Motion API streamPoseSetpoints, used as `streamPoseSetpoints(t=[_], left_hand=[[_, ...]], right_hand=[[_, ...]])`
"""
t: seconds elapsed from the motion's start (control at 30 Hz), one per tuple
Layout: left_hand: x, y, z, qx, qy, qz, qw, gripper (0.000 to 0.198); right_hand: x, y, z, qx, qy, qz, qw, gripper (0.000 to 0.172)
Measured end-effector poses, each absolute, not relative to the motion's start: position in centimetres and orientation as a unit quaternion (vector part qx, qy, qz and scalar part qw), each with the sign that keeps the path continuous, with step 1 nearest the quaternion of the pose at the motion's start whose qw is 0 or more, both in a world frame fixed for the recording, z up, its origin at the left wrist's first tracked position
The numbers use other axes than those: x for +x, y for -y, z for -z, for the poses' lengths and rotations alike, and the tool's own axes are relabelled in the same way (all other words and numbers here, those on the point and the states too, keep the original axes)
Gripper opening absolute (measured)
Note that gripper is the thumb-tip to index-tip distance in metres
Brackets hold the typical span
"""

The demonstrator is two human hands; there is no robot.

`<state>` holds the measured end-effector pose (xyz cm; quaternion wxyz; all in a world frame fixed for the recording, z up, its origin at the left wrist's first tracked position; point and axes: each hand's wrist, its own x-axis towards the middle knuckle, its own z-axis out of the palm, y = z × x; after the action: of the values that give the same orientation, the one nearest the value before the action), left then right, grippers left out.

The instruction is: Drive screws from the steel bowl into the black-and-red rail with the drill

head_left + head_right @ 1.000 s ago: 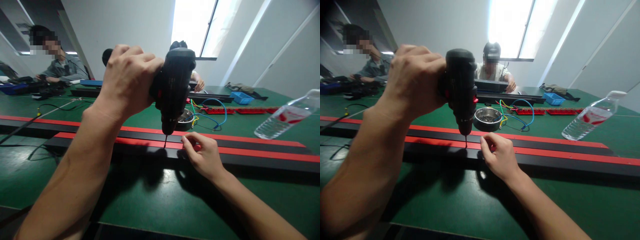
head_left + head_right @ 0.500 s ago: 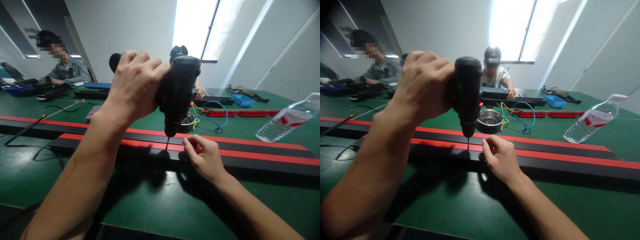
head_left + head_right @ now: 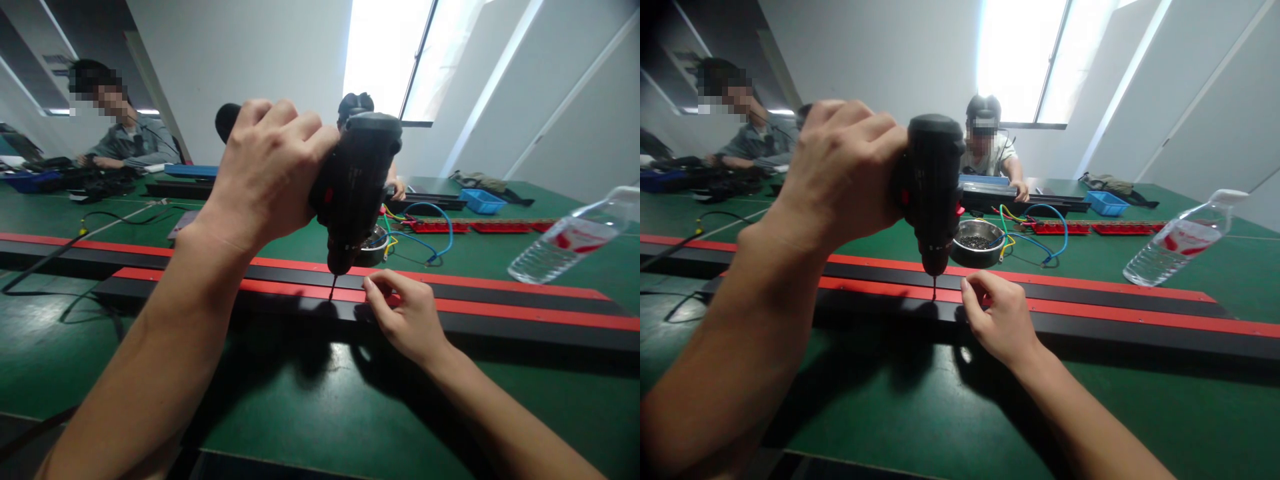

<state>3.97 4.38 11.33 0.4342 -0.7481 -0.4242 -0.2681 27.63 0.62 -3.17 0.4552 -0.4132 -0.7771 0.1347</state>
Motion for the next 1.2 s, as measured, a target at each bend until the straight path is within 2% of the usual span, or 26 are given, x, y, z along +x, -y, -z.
streamPoseSetpoints(t=[0.23,0.43,0.83,1.2], left_hand=[[3.91,-4.56,-11.39,-0.751,0.427,0.263,0.43,0.029],[3.64,-4.4,-11.58,-0.754,0.441,0.266,0.407,0.019],[3.95,-3.94,-11.54,-0.744,0.442,0.246,0.436,0.025],[3.48,-3.98,-11.85,-0.758,0.452,0.225,0.413,0.033]], right_hand=[[27.7,-0.7,3.27,-0.411,0.778,-0.133,0.457,0.022],[27.85,-0.7,3.26,-0.411,0.776,-0.135,0.46,0.021],[27.66,-0.66,3.12,-0.41,0.776,-0.134,0.459,0.021],[27.72,-0.64,3.1,-0.412,0.777,-0.138,0.456,0.022]])
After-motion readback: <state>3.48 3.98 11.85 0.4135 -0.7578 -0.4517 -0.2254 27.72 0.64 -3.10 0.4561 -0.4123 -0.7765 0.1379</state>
